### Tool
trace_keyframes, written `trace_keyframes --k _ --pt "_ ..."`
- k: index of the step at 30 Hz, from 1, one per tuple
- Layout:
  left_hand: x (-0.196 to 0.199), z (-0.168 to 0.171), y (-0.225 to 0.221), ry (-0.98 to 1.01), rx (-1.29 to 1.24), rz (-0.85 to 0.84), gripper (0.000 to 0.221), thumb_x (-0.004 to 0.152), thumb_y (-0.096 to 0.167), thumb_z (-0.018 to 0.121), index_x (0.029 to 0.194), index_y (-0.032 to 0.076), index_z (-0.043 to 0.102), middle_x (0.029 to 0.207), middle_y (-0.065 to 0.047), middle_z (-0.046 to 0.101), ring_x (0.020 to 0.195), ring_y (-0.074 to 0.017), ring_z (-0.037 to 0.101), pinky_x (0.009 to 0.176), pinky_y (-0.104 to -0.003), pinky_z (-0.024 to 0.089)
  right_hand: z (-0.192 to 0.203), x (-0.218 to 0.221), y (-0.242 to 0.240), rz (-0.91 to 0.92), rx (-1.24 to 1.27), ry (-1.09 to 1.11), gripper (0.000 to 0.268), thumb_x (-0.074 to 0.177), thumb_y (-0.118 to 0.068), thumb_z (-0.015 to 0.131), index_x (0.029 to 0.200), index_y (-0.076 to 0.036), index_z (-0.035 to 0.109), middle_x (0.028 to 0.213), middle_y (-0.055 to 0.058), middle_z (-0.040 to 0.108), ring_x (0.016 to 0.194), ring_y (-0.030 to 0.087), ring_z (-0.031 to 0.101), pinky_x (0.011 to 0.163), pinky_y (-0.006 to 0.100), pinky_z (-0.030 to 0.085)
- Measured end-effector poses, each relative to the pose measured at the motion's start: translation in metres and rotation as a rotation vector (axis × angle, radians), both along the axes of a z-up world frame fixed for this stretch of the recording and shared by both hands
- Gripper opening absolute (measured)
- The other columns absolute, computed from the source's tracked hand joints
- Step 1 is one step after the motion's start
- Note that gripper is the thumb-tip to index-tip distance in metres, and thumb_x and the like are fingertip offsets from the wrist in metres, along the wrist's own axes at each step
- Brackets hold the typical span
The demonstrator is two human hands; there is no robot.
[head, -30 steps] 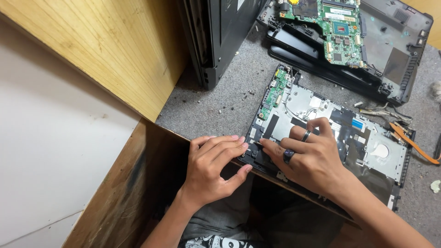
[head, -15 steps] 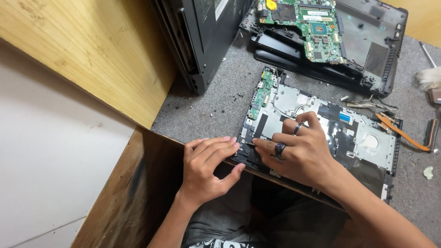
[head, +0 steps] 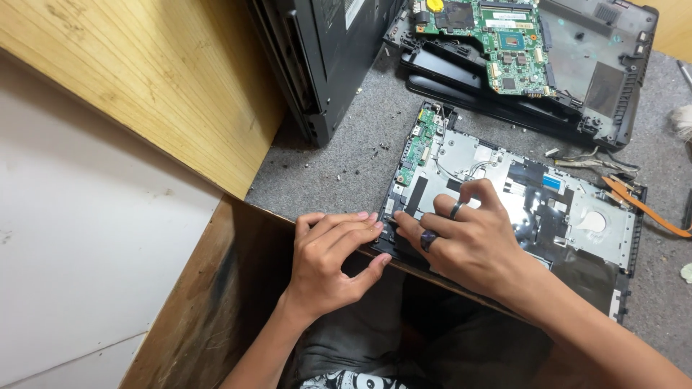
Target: Disassembling and repairing internal components of a laptop, including the motherboard and ribbon cable connectors.
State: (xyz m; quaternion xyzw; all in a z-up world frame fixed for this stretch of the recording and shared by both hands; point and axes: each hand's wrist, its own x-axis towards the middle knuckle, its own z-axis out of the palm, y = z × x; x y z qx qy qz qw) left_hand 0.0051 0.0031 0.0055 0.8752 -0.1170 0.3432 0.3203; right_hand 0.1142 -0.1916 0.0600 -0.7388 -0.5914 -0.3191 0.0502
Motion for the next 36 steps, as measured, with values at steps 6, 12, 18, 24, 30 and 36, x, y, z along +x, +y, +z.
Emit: trace_keyframes --k 6,12,18,24,30,36 --pt "-0.002 -0.003 -0.002 -0.007 -0.001 0.011 0.021 0.087 0.031 0.078 0.100 0.014 0.076 0.107 0.002 0.080 0.106 -0.0143 0.074 0.096 -0.033 0.038 0.004 0.003 -0.011 -0.002 -0.016 0.035 0.007 0.097 -0.030 0.079 0.091 -0.026 0.080 0.059 -0.011 0.054 0.066 0.017 0.054 0.075 0.037 0.036" --pt "-0.001 -0.004 -0.002 -0.019 -0.011 0.017 0.022 0.086 0.031 0.079 0.100 0.014 0.077 0.107 0.002 0.079 0.106 -0.0138 0.074 0.098 -0.032 0.037 0.009 -0.003 -0.011 -0.064 -0.112 0.046 0.009 0.096 -0.029 0.071 0.094 -0.021 0.075 0.067 -0.007 0.056 0.073 0.021 0.058 0.073 0.039 0.043" --pt "0.001 -0.005 -0.003 -0.026 -0.019 0.027 0.021 0.085 0.031 0.079 0.099 0.015 0.077 0.106 0.002 0.080 0.105 -0.0139 0.074 0.097 -0.032 0.038 0.011 0.001 -0.014 -0.051 -0.119 0.039 0.007 0.100 -0.030 0.074 0.099 -0.023 0.075 0.063 -0.007 0.049 0.067 0.019 0.056 0.071 0.035 0.042" --pt "0.001 -0.006 -0.002 -0.029 -0.016 0.027 0.022 0.088 0.032 0.078 0.101 0.014 0.077 0.106 0.002 0.080 0.105 -0.0139 0.074 0.097 -0.032 0.037 0.005 0.000 -0.021 -0.022 -0.142 0.111 0.029 0.091 -0.005 0.062 0.114 -0.017 0.075 0.070 -0.008 0.052 0.057 0.016 0.050 0.070 0.036 0.043" --pt "0.001 -0.007 -0.001 -0.028 -0.014 0.032 0.022 0.089 0.032 0.076 0.102 0.014 0.077 0.107 0.002 0.080 0.104 -0.0138 0.074 0.096 -0.032 0.038 0.010 -0.001 -0.016 -0.010 -0.108 0.127 0.008 0.099 -0.015 0.073 0.102 -0.019 0.079 0.067 -0.005 0.047 0.053 0.018 0.042 0.062 0.036 0.033" --pt "0.002 -0.006 0.001 -0.039 -0.016 0.021 0.021 0.091 0.032 0.076 0.102 0.014 0.077 0.107 0.002 0.080 0.105 -0.0124 0.074 0.095 -0.032 0.037 0.009 -0.001 -0.014 0.005 -0.083 0.167 0.002 0.097 -0.018 0.078 0.098 -0.016 0.080 0.068 -0.005 0.048 0.051 0.016 0.041 0.061 0.035 0.032"
